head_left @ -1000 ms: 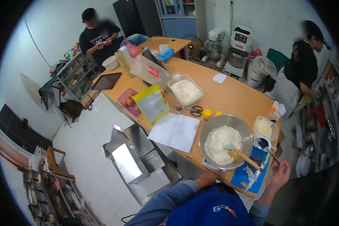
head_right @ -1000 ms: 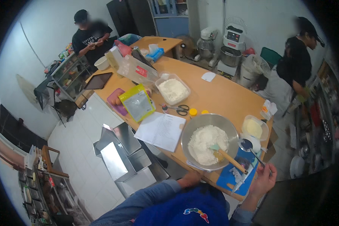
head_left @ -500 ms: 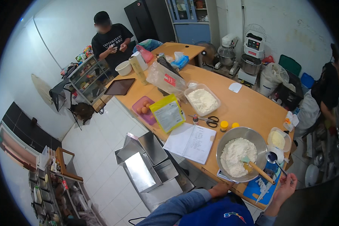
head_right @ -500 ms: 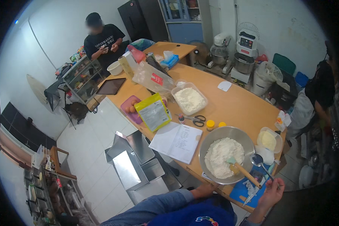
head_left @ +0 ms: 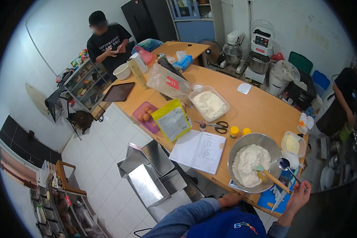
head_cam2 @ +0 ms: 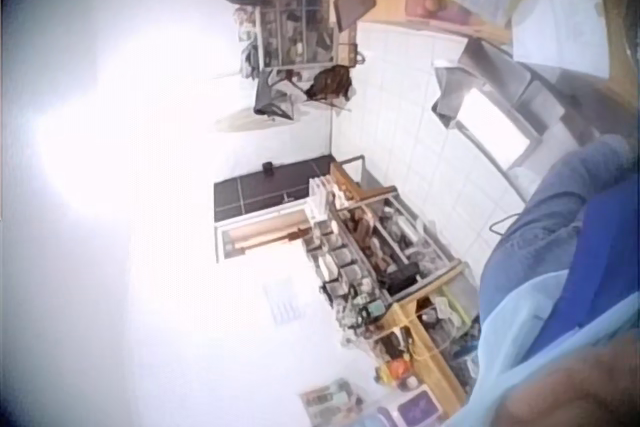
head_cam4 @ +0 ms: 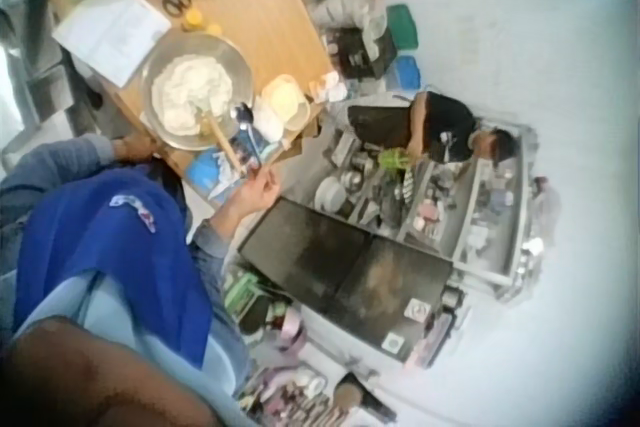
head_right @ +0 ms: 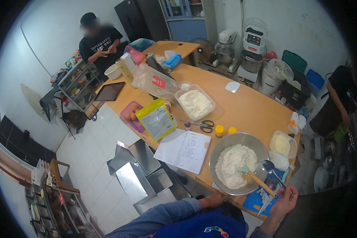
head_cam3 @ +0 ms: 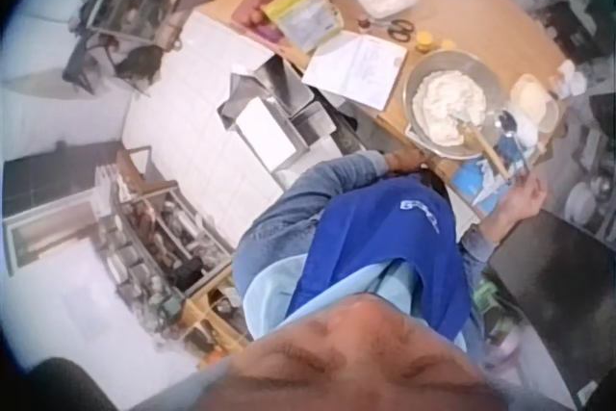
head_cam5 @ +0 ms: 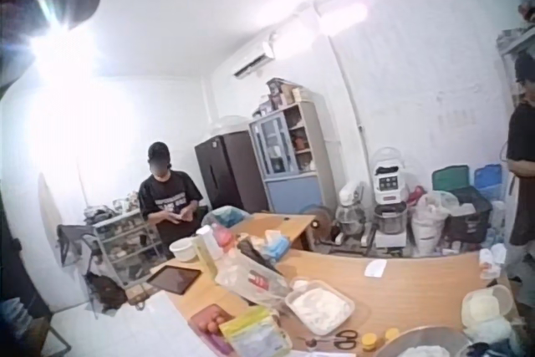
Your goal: The person adds flour from a container into a bowl of liquid mixture using a spoon and then stirs the ingredients with a spatula.
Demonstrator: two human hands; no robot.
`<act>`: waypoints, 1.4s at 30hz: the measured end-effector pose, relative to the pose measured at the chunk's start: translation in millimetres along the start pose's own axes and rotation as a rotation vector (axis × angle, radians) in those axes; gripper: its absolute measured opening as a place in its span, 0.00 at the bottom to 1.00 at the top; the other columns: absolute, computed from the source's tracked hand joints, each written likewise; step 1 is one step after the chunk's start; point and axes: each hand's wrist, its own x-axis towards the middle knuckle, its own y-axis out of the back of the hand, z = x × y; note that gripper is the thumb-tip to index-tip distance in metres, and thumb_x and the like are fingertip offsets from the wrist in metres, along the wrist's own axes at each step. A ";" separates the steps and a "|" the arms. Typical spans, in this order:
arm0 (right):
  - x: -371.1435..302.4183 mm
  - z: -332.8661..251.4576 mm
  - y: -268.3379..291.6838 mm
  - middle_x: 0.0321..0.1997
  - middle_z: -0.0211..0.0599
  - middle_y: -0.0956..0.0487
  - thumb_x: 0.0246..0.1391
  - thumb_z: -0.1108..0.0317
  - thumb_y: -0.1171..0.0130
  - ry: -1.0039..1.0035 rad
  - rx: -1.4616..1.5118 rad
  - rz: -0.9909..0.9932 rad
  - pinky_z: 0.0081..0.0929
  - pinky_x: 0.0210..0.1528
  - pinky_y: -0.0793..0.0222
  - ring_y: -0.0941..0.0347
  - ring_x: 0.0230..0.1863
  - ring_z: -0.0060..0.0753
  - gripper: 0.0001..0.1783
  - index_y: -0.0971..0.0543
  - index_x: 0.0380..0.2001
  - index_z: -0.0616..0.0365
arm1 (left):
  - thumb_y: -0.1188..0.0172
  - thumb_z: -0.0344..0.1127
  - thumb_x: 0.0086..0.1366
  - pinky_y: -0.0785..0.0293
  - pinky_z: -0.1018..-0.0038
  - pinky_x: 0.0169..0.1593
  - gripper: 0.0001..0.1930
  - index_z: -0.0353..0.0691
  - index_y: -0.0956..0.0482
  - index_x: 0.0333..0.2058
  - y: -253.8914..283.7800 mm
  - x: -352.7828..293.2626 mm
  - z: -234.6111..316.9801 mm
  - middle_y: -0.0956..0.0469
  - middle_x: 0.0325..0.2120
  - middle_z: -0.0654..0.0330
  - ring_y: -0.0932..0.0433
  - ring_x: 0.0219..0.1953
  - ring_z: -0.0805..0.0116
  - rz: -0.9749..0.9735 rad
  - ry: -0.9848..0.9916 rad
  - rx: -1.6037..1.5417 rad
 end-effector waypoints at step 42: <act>3.1 -5.0 -13.4 0.27 0.33 0.28 0.52 0.73 0.48 0.017 -0.044 0.006 0.14 0.25 0.33 0.30 0.25 0.19 0.06 0.31 0.34 0.60 | 0.54 0.42 0.55 0.30 0.56 0.34 0.30 0.45 0.47 0.58 130.9 -51.2 -119.3 0.27 0.30 0.44 0.26 0.30 0.48 0.509 0.900 0.078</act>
